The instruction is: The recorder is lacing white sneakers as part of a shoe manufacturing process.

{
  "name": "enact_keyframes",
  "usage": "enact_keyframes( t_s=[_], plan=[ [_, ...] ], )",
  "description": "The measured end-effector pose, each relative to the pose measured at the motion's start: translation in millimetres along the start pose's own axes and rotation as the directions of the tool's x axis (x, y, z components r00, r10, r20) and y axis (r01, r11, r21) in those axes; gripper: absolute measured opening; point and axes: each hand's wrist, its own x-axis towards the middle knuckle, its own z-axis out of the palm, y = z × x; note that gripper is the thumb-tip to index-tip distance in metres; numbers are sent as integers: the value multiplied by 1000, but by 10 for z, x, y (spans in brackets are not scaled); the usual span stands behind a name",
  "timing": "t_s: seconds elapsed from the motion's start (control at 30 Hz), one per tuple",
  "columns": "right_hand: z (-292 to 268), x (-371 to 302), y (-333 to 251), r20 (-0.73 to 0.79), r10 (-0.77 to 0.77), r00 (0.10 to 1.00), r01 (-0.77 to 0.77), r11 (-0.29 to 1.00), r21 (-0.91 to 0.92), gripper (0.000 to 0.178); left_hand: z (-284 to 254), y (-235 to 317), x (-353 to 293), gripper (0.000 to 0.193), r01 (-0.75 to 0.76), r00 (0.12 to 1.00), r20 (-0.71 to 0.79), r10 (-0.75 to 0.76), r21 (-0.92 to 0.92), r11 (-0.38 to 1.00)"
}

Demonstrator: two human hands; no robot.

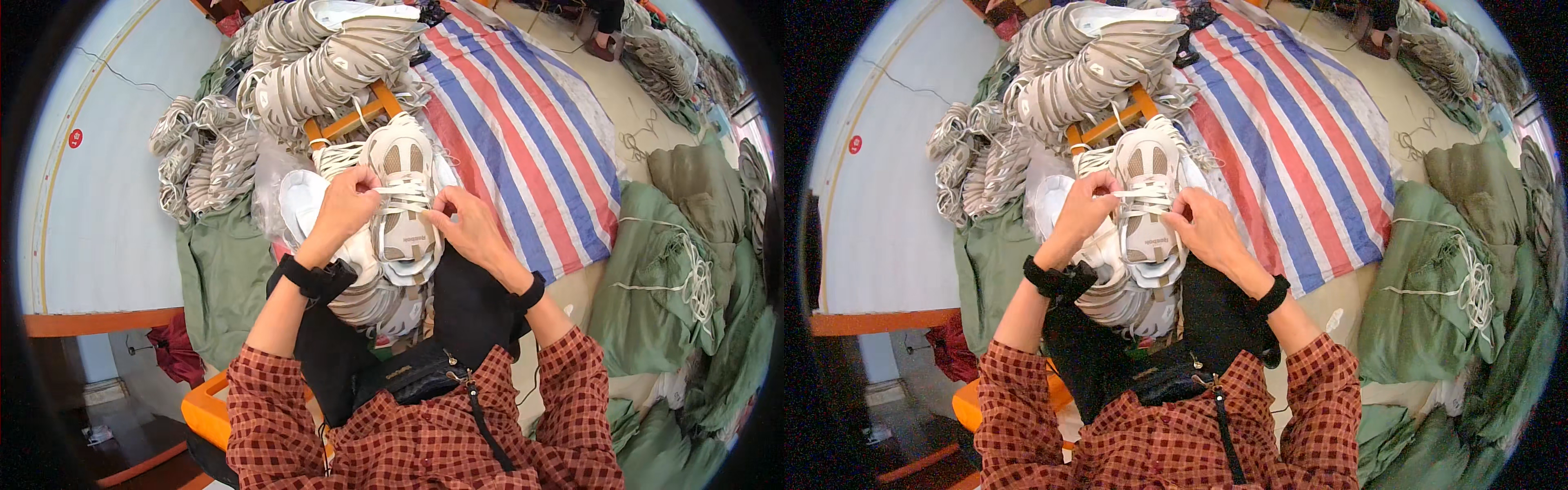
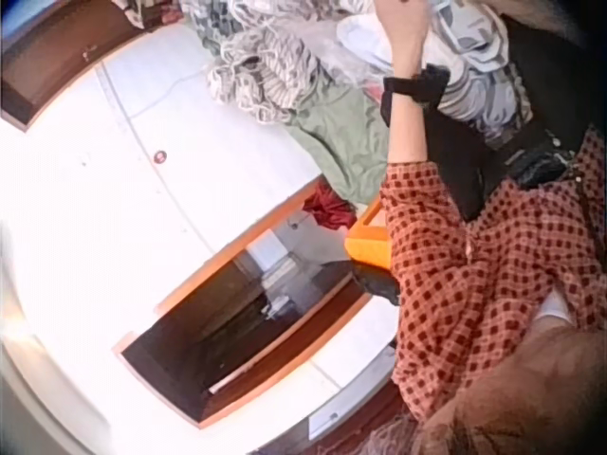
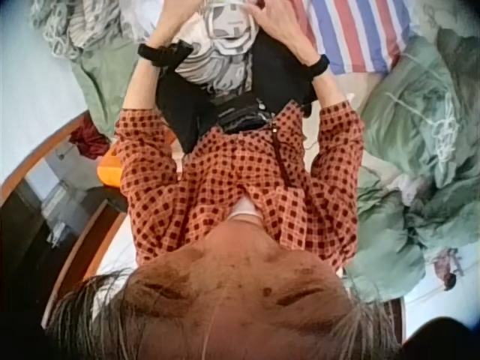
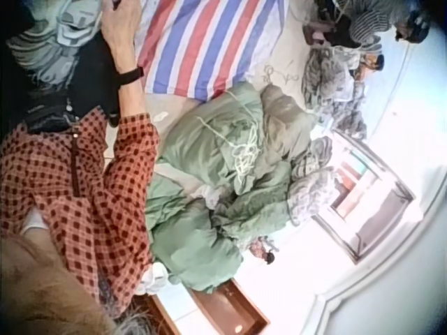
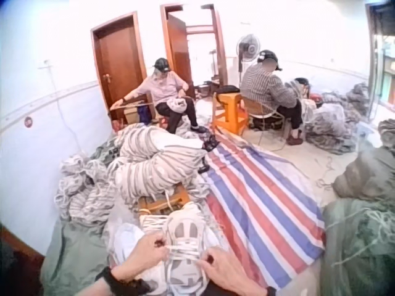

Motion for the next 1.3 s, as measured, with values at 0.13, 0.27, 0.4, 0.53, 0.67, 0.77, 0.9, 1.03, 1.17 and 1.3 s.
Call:
enact_keyframes(
  t_s=[0.13, 0.27, 0.4, 0.53, 0.67, 0.77, 0.9, 1.03, 1.17, 1.3],
  plan=[
    [-257, -74, -21, 372, 225, 901, -397, 773, 495, 14, -17, -45, -19, 6, 211, 939, 318, -132, -229, 950],
    [-864, -424, 162, 398, 275, 875, -481, 410, 775, 22, 103, -5, -212, 16, 102, 976, 204, -73, -136, 985],
    [-903, -724, 113, 509, 338, 792, -611, 429, 666, 27, 152, 153, -441, 20, 69, 995, 69, -67, -33, 997],
    [-768, -759, 9, 631, 279, 723, -684, 412, 602, 25, 180, 155, -447, 16, 23, 998, 55, -21, -28, 999],
    [-970, -843, 133, 551, 376, 745, -662, 517, 543, 24, 85, 109, -471, 10, -264, 959, 23, 282, 427, 865],
    [-1041, -1015, 530, 393, 482, 783, -622, 596, 508, 25, -23, 99, -453, 9, 214, 935, 252, -250, 162, 963],
    [-746, -1003, 121, 562, 323, 761, -584, 719, 377, 21, 174, 279, -373, 11, -122, 984, -118, 131, 82, 989],
    [-616, -1054, -2, 619, 205, 758, -501, 791, 352, 23, 302, 318, -243, 10, -261, 955, -9, 296, 446, 856],
    [-694, -1071, -191, 615, 207, 761, -461, 839, 288, 24, 263, 359, -138, 6, -338, 930, 79, 359, 570, 749],
    [-672, -1037, -257, 619, 173, 766, -450, 832, 324, 24, 43, 467, 146, 12, -141, 875, 462, -143, 526, 838]
  ],
)
